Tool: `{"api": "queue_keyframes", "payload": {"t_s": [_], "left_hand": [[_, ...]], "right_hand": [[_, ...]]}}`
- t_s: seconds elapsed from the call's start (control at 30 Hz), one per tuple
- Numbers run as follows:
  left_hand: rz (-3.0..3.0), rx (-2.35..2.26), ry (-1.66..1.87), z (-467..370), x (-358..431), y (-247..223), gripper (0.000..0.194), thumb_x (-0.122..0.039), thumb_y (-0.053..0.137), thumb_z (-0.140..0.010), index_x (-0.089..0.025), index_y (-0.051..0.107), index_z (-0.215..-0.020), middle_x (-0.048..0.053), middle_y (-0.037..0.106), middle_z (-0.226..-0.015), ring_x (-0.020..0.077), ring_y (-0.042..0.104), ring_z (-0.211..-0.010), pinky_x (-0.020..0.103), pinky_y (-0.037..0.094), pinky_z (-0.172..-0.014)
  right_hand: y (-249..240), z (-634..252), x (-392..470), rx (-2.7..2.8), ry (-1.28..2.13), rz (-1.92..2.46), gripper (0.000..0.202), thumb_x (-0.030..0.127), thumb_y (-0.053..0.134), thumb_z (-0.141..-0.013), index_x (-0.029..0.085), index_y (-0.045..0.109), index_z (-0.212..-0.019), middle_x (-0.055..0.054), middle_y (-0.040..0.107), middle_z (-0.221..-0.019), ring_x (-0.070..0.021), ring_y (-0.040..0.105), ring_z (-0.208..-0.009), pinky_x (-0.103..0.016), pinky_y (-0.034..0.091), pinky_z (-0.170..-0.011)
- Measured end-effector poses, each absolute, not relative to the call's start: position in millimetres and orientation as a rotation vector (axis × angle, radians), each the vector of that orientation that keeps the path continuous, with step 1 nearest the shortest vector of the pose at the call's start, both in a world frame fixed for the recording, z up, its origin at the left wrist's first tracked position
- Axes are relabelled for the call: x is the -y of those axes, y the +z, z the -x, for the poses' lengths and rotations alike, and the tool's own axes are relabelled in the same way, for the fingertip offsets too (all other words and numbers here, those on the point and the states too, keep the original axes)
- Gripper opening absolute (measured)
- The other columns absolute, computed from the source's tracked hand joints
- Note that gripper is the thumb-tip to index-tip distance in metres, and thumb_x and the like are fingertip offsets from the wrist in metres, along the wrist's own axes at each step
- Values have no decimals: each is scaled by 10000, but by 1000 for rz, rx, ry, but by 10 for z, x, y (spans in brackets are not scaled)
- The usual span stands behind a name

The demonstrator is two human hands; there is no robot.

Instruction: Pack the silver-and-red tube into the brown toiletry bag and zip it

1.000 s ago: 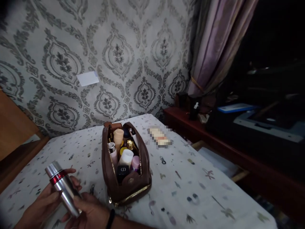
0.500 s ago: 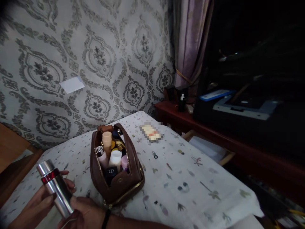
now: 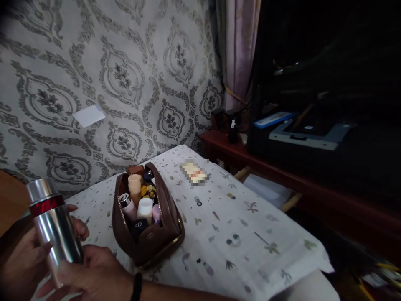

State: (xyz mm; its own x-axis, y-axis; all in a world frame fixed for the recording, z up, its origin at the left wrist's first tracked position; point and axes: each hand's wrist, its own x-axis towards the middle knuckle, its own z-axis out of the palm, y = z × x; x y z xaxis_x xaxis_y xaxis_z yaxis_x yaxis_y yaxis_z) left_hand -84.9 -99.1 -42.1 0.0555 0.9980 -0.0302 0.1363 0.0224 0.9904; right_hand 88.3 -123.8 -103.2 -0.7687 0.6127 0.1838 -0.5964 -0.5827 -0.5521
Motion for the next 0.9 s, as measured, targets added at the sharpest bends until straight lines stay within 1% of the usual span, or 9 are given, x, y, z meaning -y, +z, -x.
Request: {"api": "queue_keyframes", "payload": {"t_s": [0.1,0.17,0.23,0.27,0.33,0.4,0.47,0.63,0.9], "left_hand": [[-1402,-1153,1055,563,959,-396,839,-567,887,-515,-338,562,-1253,27,750,-877,308,687,-670,404,582,-550],[-1477,-1102,1099,346,907,-390,818,-617,848,-578,-296,569,-1276,46,746,-945,302,700,-764,388,593,-636],[-1605,-1005,1151,146,815,-372,783,-740,717,-664,-217,622,-1238,91,734,-1045,321,691,-915,406,590,-782],[-1700,-1037,1165,61,755,-358,697,-735,640,-752,-190,656,-1187,100,726,-1080,309,680,-957,398,574,-834],[-1974,-1188,1181,-71,617,-327,516,-608,546,-899,-188,668,-1174,97,708,-1164,290,641,-1088,401,512,-978],[-2330,-1254,1071,-153,482,-313,458,-512,467,-967,-192,645,-1242,101,654,-1289,281,571,-1213,435,418,-1099],[-2545,-1260,932,-197,380,-327,463,-449,411,-994,-188,590,-1332,111,590,-1396,278,493,-1321,458,354,-1156],[-2668,-1304,727,-215,306,-414,467,-405,354,-1013,-200,568,-1373,108,564,-1448,268,464,-1379,486,319,-1190],[-2643,-1353,803,-215,350,-438,439,-380,355,-1019,-199,606,-1330,103,601,-1405,257,522,-1327,467,371,-1166]], "right_hand": [[-826,-1190,1283,890,2144,153,851,684,855,-516,169,532,-1111,13,641,-816,-91,605,-532,-210,432,-515],[-782,-1405,1312,913,2036,230,833,701,806,-595,174,500,-1163,22,644,-792,-80,596,-518,-190,401,-494],[-764,-1643,1341,925,1978,291,718,682,774,-662,170,513,-1091,7,661,-782,-76,591,-516,-191,402,-493],[-756,-1770,1352,921,1919,359,648,658,743,-722,171,527,-1091,-3,673,-800,-70,591,-530,-190,405,-512],[-736,-2028,1357,972,1785,476,536,617,702,-791,173,558,-1056,-2,671,-782,-62,568,-519,-181,361,-486],[-722,-2269,1337,1020,1621,593,468,599,658,-840,178,596,-1034,11,644,-748,-62,511,-512,-193,363,-484],[-718,-2472,1300,1053,1430,714,376,552,635,-877,176,613,-885,13,596,-724,-68,458,-523,-210,352,-482],[-721,-2763,1228,1141,1189,883,400,579,635,-858,193,598,-760,19,498,-651,-103,420,-547,-234,344,-471],[-728,-2768,1177,1206,1252,952,452,638,655,-809,194,601,-747,29,460,-630,-99,399,-535,-239,342,-466]]}}
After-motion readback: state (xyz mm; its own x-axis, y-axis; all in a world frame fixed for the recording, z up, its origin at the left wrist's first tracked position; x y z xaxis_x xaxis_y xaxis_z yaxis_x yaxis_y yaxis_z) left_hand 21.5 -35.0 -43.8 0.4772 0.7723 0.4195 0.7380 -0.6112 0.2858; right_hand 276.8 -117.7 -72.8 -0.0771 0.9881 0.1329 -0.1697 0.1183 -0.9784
